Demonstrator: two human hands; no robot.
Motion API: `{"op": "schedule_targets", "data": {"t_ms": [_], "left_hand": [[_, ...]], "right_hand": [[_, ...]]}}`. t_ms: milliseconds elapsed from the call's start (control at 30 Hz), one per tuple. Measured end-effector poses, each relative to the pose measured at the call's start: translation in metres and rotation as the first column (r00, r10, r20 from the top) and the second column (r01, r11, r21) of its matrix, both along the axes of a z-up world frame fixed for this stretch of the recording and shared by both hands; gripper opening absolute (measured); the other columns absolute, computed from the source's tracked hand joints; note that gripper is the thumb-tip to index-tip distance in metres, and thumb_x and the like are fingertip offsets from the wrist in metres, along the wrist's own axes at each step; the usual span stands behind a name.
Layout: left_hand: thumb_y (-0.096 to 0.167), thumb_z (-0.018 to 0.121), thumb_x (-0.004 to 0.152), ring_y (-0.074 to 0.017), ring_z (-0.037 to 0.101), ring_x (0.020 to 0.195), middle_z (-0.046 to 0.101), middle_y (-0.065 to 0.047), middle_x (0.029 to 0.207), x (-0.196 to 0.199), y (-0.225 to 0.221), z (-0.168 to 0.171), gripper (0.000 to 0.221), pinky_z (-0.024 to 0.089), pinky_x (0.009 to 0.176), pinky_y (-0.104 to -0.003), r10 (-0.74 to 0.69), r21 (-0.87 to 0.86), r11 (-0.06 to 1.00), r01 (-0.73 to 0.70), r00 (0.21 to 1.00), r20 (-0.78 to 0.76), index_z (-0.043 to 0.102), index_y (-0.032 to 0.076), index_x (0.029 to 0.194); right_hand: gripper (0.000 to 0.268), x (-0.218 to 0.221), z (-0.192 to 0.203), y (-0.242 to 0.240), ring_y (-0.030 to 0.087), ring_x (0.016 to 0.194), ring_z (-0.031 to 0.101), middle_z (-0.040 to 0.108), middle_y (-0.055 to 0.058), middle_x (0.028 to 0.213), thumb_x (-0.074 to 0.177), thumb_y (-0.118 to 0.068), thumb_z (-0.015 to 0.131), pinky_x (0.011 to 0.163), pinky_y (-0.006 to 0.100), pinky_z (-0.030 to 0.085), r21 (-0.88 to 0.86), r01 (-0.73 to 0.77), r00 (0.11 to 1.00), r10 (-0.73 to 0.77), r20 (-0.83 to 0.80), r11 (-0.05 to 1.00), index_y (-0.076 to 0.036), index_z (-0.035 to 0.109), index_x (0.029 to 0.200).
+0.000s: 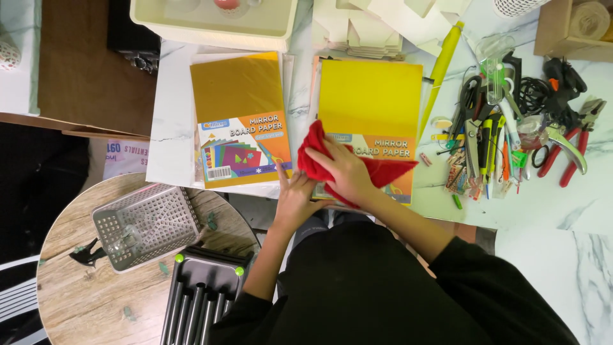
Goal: The recorder is cleaning and organizing various printing supplies like laminating film and board paper on a workspace and placing them onto shelves.
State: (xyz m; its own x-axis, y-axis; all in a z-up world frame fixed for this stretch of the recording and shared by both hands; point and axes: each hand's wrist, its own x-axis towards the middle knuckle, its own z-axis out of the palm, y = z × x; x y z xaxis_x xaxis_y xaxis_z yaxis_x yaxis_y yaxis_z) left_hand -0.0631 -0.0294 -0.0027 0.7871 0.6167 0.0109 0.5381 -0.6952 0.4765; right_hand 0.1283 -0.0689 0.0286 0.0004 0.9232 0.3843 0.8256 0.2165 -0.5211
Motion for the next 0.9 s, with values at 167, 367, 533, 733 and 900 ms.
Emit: {"op": "schedule_targets", "data": {"t_ms": [167, 367, 533, 733, 900], "left_hand": [[0.044, 0.09, 0.069, -0.027, 0.049, 0.139, 0.06, -0.008, 0.136, 0.004, 0.0, 0.016, 0.079, 0.003, 0.123, -0.075, 0.016, -0.009, 1.0, -0.016, 0.999, -0.038, 0.063, 0.008, 0.134], [0.039, 0.092, 0.058, -0.0252, 0.043, 0.145, 0.048, -0.015, 0.155, 0.009, 0.001, 0.028, 0.101, 0.014, 0.12, -0.068, 0.005, 0.067, 0.998, -0.008, 0.999, 0.053, 0.053, 0.002, 0.144], [0.037, 0.093, 0.057, -0.0265, 0.042, 0.146, 0.046, -0.018, 0.155, 0.013, -0.002, 0.026, 0.103, 0.022, 0.124, -0.056, 0.008, 0.063, 0.998, -0.011, 0.999, 0.044, 0.052, 0.001, 0.145], [0.037, 0.094, 0.055, -0.0337, 0.045, 0.143, 0.049, -0.025, 0.151, 0.023, -0.004, 0.024, 0.105, 0.025, 0.124, -0.05, -0.019, 0.126, 0.992, 0.027, 0.998, -0.06, 0.053, -0.004, 0.142], [0.038, 0.095, 0.057, -0.039, 0.047, 0.142, 0.053, -0.028, 0.144, 0.033, -0.004, 0.022, 0.095, 0.025, 0.127, -0.049, -0.051, 0.136, 0.986, 0.096, 0.952, -0.303, 0.056, -0.005, 0.133]], "right_hand": [[0.067, 0.019, -0.006, 0.018, 0.038, 0.133, 0.058, 0.059, 0.021, 0.141, 0.075, -0.01, 0.078, 0.103, 0.047, 0.053, -0.014, -0.039, 0.999, 0.038, -0.03, 0.999, -0.019, 0.062, 0.14], [0.071, 0.08, -0.025, 0.103, 0.038, 0.127, 0.06, 0.058, 0.02, 0.141, 0.073, -0.005, 0.08, 0.097, 0.045, 0.055, 0.03, 0.097, 0.995, -0.097, 0.03, 0.995, -0.021, 0.063, 0.139], [0.069, 0.084, -0.032, 0.125, 0.04, 0.134, 0.057, 0.06, 0.016, 0.142, 0.078, 0.0, 0.081, 0.101, 0.045, 0.054, 0.092, 0.283, 0.956, -0.288, 0.046, 0.955, -0.019, 0.061, 0.142], [0.079, 0.029, -0.007, 0.041, 0.045, 0.13, 0.056, 0.054, 0.028, 0.141, 0.068, -0.004, 0.082, 0.106, 0.05, 0.051, 0.079, 0.137, 0.988, -0.142, 0.054, 0.987, -0.015, 0.06, 0.142], [0.08, 0.021, 0.013, -0.018, 0.041, 0.136, 0.056, 0.058, 0.021, 0.142, 0.065, -0.004, 0.078, 0.102, 0.046, 0.052, -0.068, 0.033, 0.999, -0.033, 0.01, 0.997, -0.014, 0.059, 0.142]]}}
